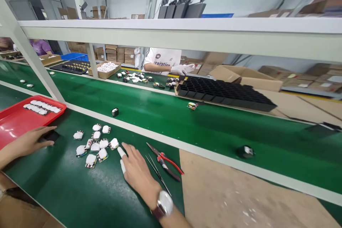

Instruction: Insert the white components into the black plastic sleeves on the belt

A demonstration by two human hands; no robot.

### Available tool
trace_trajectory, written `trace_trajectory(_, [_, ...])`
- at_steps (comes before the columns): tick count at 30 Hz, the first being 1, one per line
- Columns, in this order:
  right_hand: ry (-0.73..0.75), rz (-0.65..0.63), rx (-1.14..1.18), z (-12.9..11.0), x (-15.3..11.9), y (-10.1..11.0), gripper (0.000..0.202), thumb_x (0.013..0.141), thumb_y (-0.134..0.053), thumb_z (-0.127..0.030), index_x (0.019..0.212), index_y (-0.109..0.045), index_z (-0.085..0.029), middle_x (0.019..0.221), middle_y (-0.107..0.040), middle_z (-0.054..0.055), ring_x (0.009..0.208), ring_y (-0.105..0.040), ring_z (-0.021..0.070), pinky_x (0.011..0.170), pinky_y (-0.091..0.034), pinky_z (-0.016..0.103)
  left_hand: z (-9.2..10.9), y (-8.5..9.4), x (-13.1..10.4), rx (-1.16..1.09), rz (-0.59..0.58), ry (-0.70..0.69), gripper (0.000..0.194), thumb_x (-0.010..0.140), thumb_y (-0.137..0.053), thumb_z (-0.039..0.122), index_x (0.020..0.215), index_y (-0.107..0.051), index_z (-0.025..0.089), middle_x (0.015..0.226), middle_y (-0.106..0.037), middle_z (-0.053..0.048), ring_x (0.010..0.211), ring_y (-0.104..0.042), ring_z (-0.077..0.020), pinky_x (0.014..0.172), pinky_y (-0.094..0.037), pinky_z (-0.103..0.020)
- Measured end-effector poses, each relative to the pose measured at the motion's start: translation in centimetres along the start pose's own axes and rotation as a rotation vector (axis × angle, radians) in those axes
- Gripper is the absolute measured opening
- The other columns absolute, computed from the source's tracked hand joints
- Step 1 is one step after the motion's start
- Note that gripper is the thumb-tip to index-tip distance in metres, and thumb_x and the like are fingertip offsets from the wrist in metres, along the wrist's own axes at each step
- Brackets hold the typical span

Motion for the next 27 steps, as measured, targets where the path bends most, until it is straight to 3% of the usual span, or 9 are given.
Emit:
trace_trajectory(2, [0.009,-0.039,0.065,0.2,2.7,-1.2,0.047,0.089,-0.054,-0.002,0.134,-0.063,-0.014,0.158,-0.049,0.019,0.14,-0.052,0.0327,0.112,-0.052,0.052,-0.2,-1.1,-0.6,-0.025,-0.068,0.007,0.051,0.092,-0.059,0.063,0.126,-0.069,0.027,0.113,-0.08,-0.005,0.094,-0.077,-0.0324,0.08,-0.061,-0.037])
trace_trajectory(4, [0.014,-0.045,0.089,0.5,4.4,-1.9,0.041,0.09,-0.056,-0.004,0.129,-0.066,-0.016,0.154,-0.055,0.016,0.139,-0.053,0.0317,0.11,-0.053,0.052,0.0,-1.7,-0.7,-0.019,-0.083,0.034,0.048,0.094,-0.055,0.059,0.125,-0.066,0.025,0.099,-0.079,-0.003,0.079,-0.076,-0.0287,0.073,-0.059,-0.035])
trace_trajectory(8, [-0.003,-0.021,0.114,0.9,3.6,-1.9,0.023,0.098,-0.062,-0.016,0.12,-0.067,-0.019,0.13,-0.069,0.013,0.121,-0.063,0.0291,0.1,-0.056,0.049,2.6,-0.7,-0.5,-0.073,-0.014,0.034,0.053,0.09,-0.062,0.059,0.126,-0.062,0.02,0.082,-0.07,-0.003,0.068,-0.068,-0.0245,0.065,-0.056,-0.034])
trace_trajectory(11, [-0.043,0.001,0.127,0.9,1.1,-0.9,0.014,0.1,-0.064,-0.022,0.114,-0.066,-0.021,0.116,-0.07,0.011,0.107,-0.066,0.0266,0.092,-0.058,0.045,7.0,-0.1,-0.6,-0.206,-0.018,-0.02,0.057,0.089,-0.068,0.059,0.132,-0.06,0.021,0.092,-0.07,-0.004,0.073,-0.067,-0.0222,0.071,-0.059,-0.034])
trace_trajectory(14, [-0.088,0.009,0.119,0.8,-1.1,-0.2,0.011,0.101,-0.063,-0.022,0.112,-0.064,-0.021,0.109,-0.068,0.009,0.1,-0.065,0.0259,0.086,-0.058,0.044,13.6,-0.6,-0.9,-0.336,-0.079,-0.189,0.053,0.092,-0.071,0.054,0.135,-0.06,0.024,0.106,-0.072,-0.005,0.08,-0.068,-0.0206,0.077,-0.06,-0.033])
trace_trajectory(17, [-0.134,0.024,0.108,0.7,-2.7,0.4,0.03,0.099,-0.068,-0.025,0.127,-0.058,-0.02,0.111,-0.067,0.01,0.101,-0.064,0.0279,0.087,-0.059,0.047,20.4,-2.8,-2.2,-0.428,-0.189,-0.416,0.044,0.099,-0.067,0.04,0.139,-0.057,0.025,0.123,-0.07,-0.007,0.093,-0.071,-0.0207,0.085,-0.061,-0.033])
trace_trajectory(20, [-0.116,0.028,0.111,0.3,-3.9,0.9,0.038,0.096,-0.071,-0.023,0.13,-0.057,-0.021,0.119,-0.065,0.011,0.107,-0.063,0.03,0.09,-0.059,0.049,24.9,-6.3,-3.7,-0.454,-0.269,-0.587,0.046,0.101,-0.065,0.031,0.145,-0.053,0.026,0.138,-0.066,-0.009,0.12,-0.068,-0.0254,0.101,-0.059,-0.037])
trace_trajectory(23, [-0.103,0.033,0.111,0.1,-5.0,1.4,0.032,0.097,-0.064,-0.016,0.128,-0.058,-0.021,0.121,-0.066,0.012,0.107,-0.064,0.0301,0.09,-0.06,0.05,26.5,-9.9,-4.5,-0.441,-0.323,-0.618,0.05,0.099,-0.067,0.028,0.147,-0.051,0.025,0.139,-0.065,-0.011,0.122,-0.068,-0.0276,0.101,-0.06,-0.04])
trace_trajectory(27, [-0.188,0.095,0.105,0.6,-6.5,2.5,0.037,0.101,-0.058,-0.018,0.137,-0.052,-0.02,0.12,-0.067,0.013,0.107,-0.066,0.0296,0.09,-0.062,0.05,26.4,-13.3,-4.9,-0.456,-0.359,-0.549,0.061,0.099,-0.07,0.035,0.154,-0.043,0.028,0.143,-0.062,-0.011,0.124,-0.068,-0.0294,0.102,-0.06,-0.045])
Point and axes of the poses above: each hand's wrist, its own x-axis towards the middle knuckle, its own y-axis out of the back of the hand, z = x × y, the point moved 7 cm from there along x, towards the middle knuckle
